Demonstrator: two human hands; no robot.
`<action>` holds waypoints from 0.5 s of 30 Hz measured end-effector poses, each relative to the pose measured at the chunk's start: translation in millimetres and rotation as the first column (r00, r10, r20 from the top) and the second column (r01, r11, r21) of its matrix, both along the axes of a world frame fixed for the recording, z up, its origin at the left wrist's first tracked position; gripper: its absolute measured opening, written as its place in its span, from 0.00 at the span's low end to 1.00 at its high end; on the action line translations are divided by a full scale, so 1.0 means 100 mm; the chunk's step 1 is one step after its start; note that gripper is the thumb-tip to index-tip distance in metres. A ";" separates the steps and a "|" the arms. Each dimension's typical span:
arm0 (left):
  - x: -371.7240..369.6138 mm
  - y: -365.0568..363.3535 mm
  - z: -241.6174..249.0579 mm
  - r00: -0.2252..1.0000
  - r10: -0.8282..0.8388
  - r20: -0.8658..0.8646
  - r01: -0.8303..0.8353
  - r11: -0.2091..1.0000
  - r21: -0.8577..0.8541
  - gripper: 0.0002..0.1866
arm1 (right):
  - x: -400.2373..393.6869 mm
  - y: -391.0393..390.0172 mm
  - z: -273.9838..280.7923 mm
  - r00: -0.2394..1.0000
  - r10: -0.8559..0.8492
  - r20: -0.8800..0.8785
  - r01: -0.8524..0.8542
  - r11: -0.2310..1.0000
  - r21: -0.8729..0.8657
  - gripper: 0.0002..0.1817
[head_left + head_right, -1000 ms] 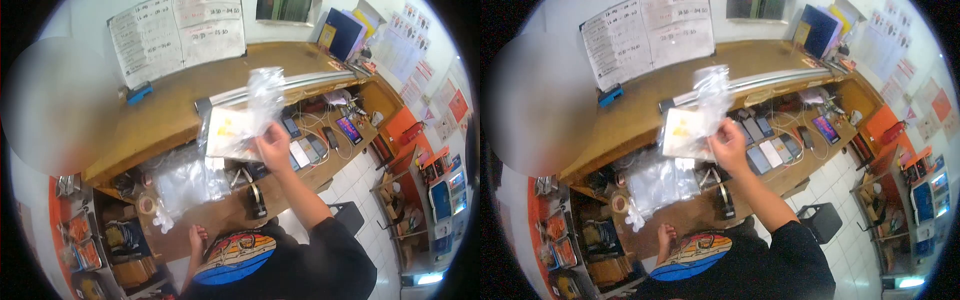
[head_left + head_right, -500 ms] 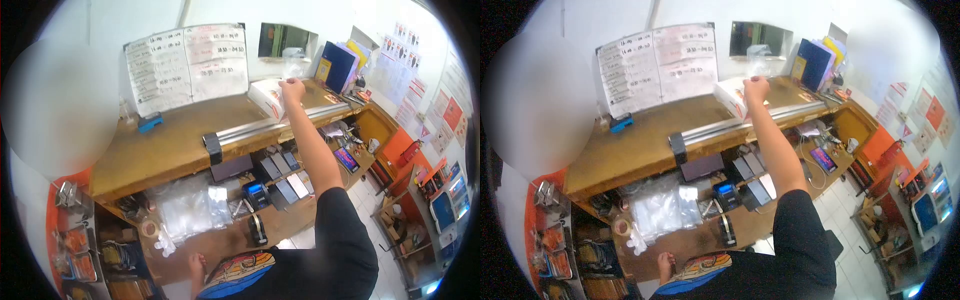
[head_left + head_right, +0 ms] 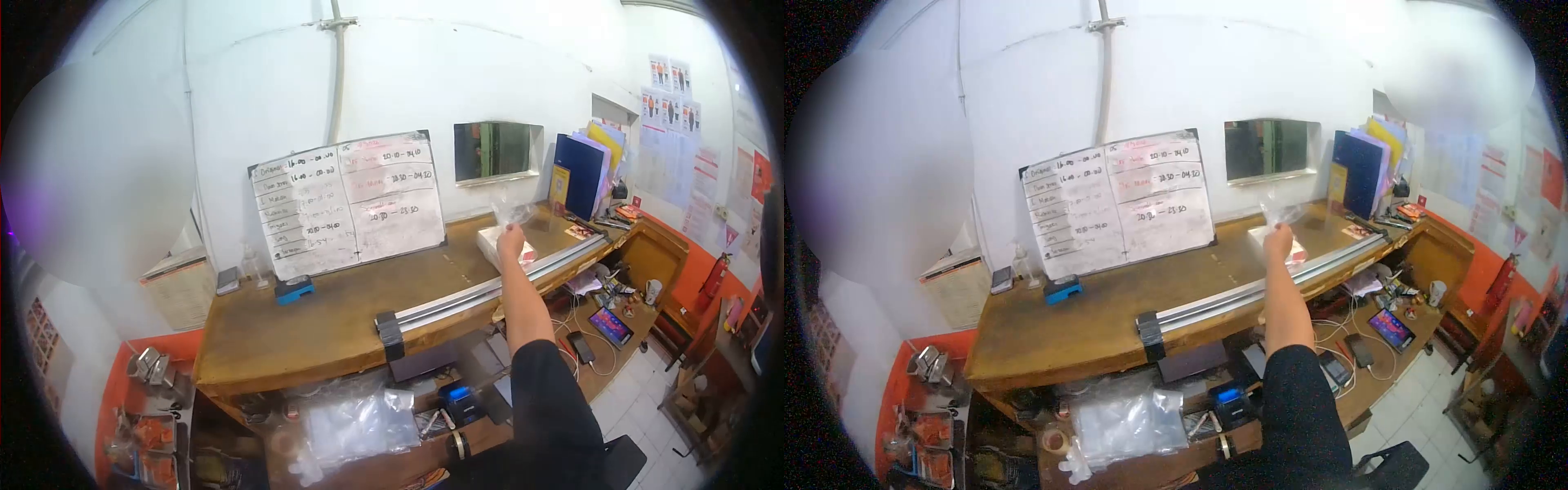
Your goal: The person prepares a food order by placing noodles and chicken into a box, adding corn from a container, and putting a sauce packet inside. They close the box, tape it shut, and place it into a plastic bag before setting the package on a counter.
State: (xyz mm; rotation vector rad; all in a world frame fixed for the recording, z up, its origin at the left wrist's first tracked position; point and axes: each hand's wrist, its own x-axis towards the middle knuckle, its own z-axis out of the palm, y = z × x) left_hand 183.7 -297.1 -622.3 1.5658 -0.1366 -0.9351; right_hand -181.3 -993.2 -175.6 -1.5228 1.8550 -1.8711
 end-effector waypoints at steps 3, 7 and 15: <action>-0.03 -0.04 0.05 1.000 0.005 0.017 -0.005 1.000 -0.001 0.08 | 0.00 0.21 0.03 0.990 -0.066 -0.124 0.070 0.997 0.034 0.18; 0.03 0.08 -0.16 0.984 -0.061 0.168 0.065 0.998 -0.020 0.12 | 0.13 0.80 0.01 0.844 -0.432 -0.319 0.341 0.890 -0.304 0.26; -0.39 -0.11 0.71 0.938 -0.174 0.300 0.184 0.983 -0.004 0.06 | 0.04 0.87 -0.06 0.724 -0.235 -0.649 0.312 0.950 0.004 0.29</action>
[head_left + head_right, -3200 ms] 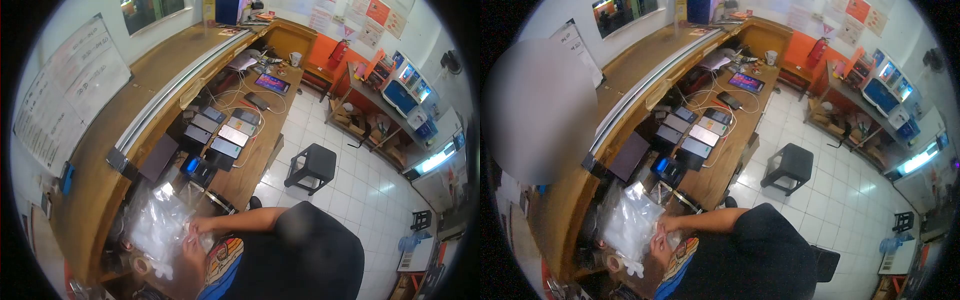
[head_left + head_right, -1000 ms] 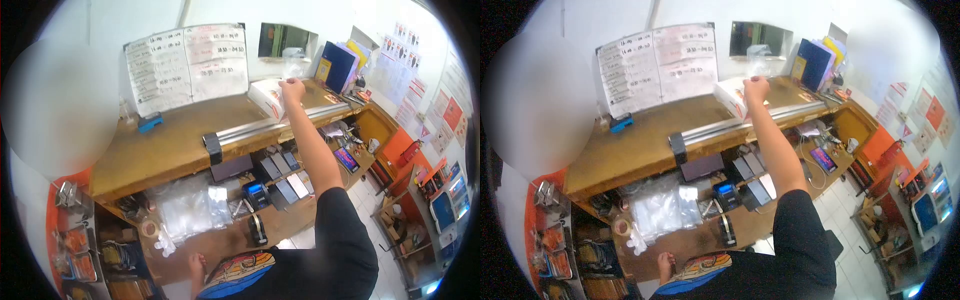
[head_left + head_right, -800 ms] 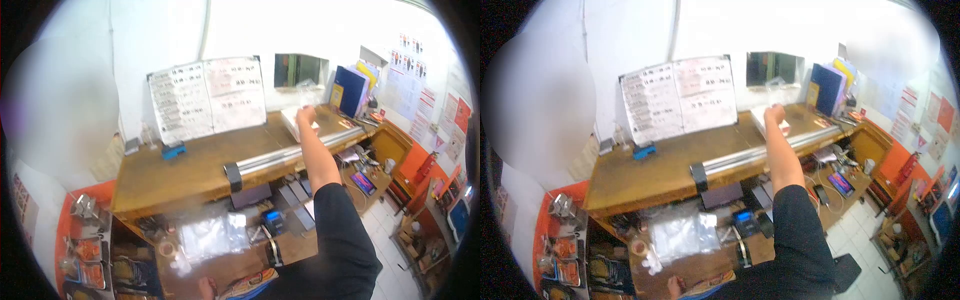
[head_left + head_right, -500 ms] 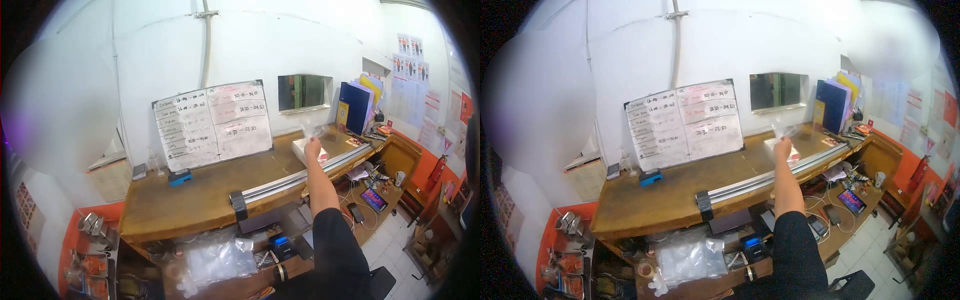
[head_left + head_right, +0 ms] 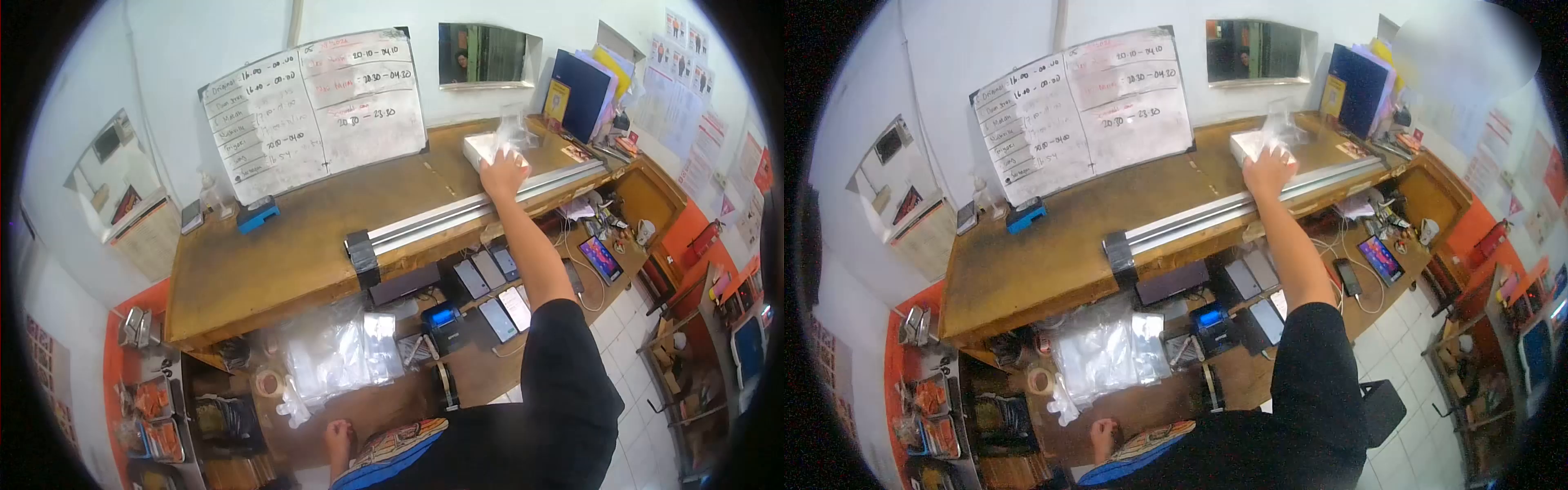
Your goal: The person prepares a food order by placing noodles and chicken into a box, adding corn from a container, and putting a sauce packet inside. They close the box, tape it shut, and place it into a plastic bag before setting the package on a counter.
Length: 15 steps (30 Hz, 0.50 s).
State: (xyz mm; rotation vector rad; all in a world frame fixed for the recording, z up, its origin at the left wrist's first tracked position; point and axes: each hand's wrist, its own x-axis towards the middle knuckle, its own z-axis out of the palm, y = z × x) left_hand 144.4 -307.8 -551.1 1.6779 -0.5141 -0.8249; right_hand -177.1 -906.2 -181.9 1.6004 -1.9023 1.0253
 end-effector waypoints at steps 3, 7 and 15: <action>0.08 0.17 -0.42 0.998 -0.061 0.017 0.060 0.998 0.014 0.05 | 0.01 -0.04 -0.05 0.999 0.053 0.010 -0.054 0.994 0.098 0.30; -0.08 0.16 -0.18 0.977 -0.002 -0.213 0.002 1.000 0.002 0.05 | -0.04 -0.20 -0.06 0.999 -0.005 0.037 0.000 0.992 0.130 0.34; -0.12 0.22 -0.07 0.978 -0.147 -0.149 0.155 0.987 0.046 0.06 | -0.13 0.33 -0.48 0.834 0.420 0.359 -0.320 0.897 -0.305 0.28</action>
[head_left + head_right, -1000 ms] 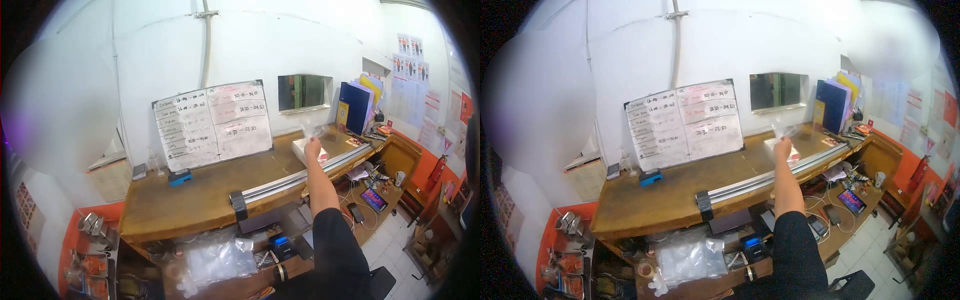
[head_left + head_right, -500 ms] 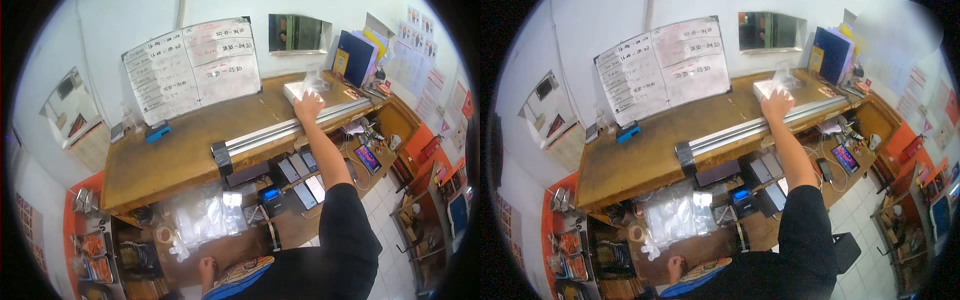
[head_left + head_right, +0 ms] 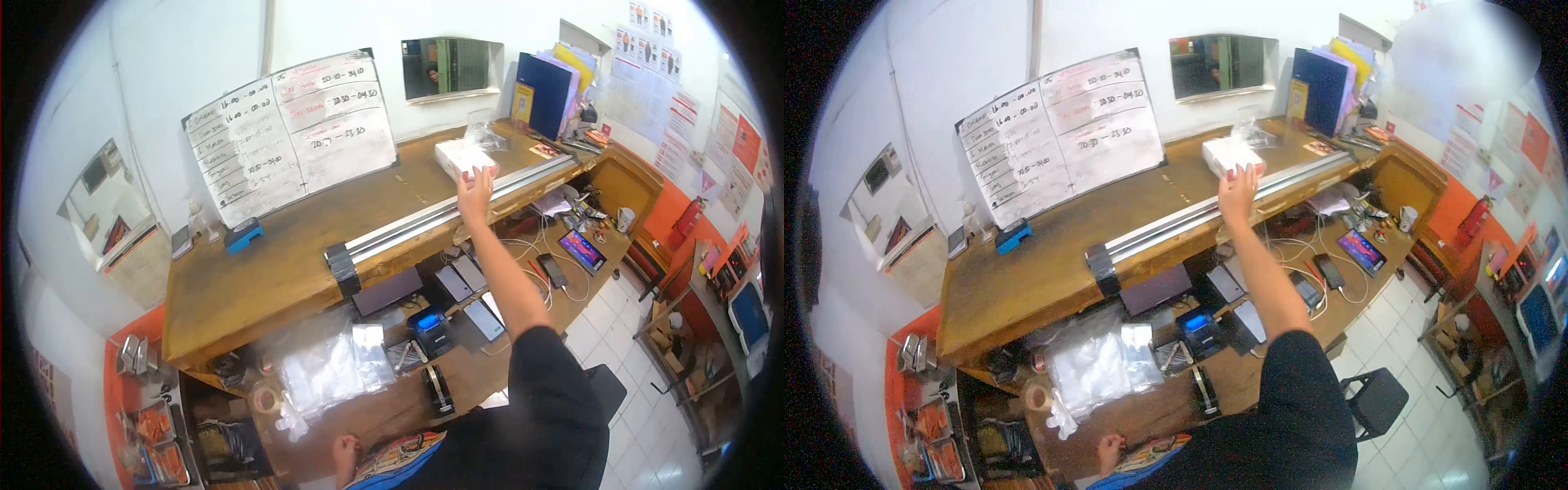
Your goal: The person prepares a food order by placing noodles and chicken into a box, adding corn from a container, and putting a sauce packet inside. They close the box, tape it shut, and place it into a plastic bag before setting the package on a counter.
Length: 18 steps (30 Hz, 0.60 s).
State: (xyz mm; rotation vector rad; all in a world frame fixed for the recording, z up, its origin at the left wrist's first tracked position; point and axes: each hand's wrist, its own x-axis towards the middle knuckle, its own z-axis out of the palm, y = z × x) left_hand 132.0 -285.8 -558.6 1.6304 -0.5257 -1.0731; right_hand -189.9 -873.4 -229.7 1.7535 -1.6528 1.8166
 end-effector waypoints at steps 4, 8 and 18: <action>-0.20 -0.10 -0.18 0.991 -0.066 -0.118 0.071 0.997 0.044 0.06 | -0.45 1.71 -0.52 0.870 0.282 0.405 -0.259 0.959 -0.112 0.23; -0.36 -0.48 -0.26 0.788 -0.606 0.110 0.580 0.790 0.201 0.10 | -1.31 3.50 -2.74 0.753 -0.413 0.513 -0.025 0.761 0.649 0.18; -1.66 -1.46 0.24 0.284 -0.955 -0.087 0.954 0.272 0.126 0.17 | -2.79 6.14 -2.86 0.562 -0.720 0.407 -0.342 0.246 0.907 0.21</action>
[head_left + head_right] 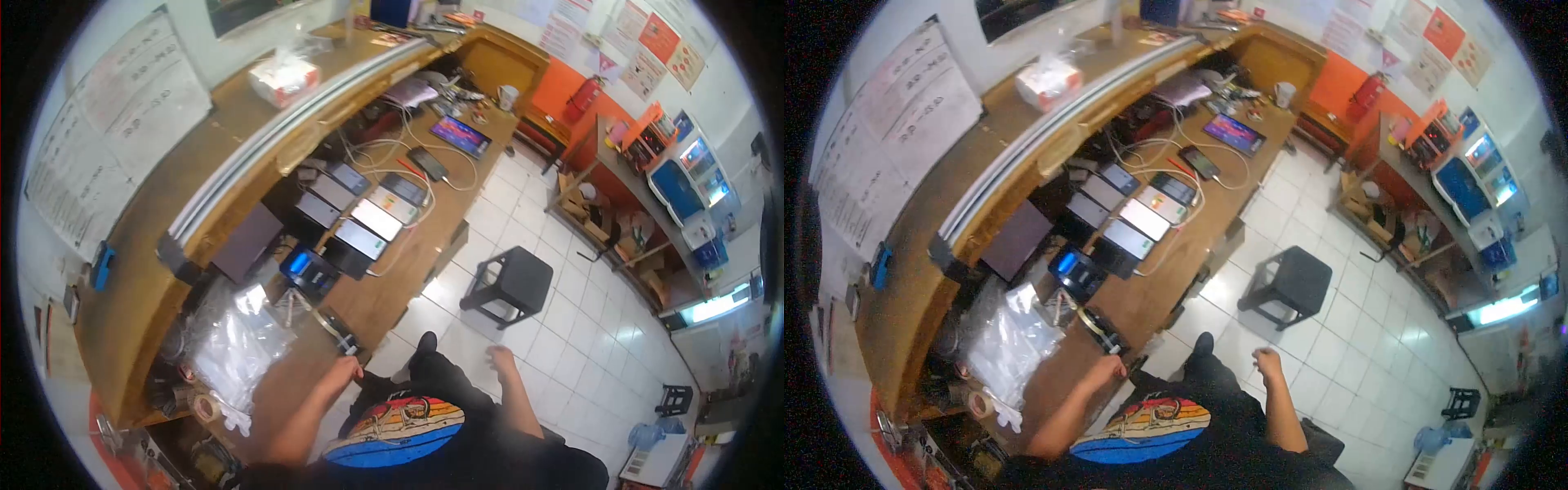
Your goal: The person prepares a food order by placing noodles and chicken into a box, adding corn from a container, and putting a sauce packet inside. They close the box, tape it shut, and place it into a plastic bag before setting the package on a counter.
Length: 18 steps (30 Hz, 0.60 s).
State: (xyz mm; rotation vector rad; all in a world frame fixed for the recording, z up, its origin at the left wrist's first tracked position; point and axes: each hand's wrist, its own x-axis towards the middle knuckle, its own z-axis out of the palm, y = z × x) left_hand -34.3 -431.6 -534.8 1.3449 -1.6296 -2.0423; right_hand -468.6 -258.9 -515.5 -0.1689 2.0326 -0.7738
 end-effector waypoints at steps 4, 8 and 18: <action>-0.77 -0.04 0.52 0.957 -0.105 0.271 0.095 0.994 0.051 0.16 | -0.36 -0.18 0.14 0.989 0.030 0.144 0.003 0.974 -0.227 0.22; -1.24 0.05 0.06 0.876 0.170 0.452 0.049 0.900 -0.432 0.19 | -0.92 -0.18 0.31 0.969 0.129 0.208 -0.054 0.940 -0.336 0.22; -1.61 -0.10 0.26 0.385 0.648 0.658 -0.232 0.757 -0.610 0.15 | -2.78 0.58 0.09 0.977 -0.212 0.037 0.215 0.971 -0.108 0.16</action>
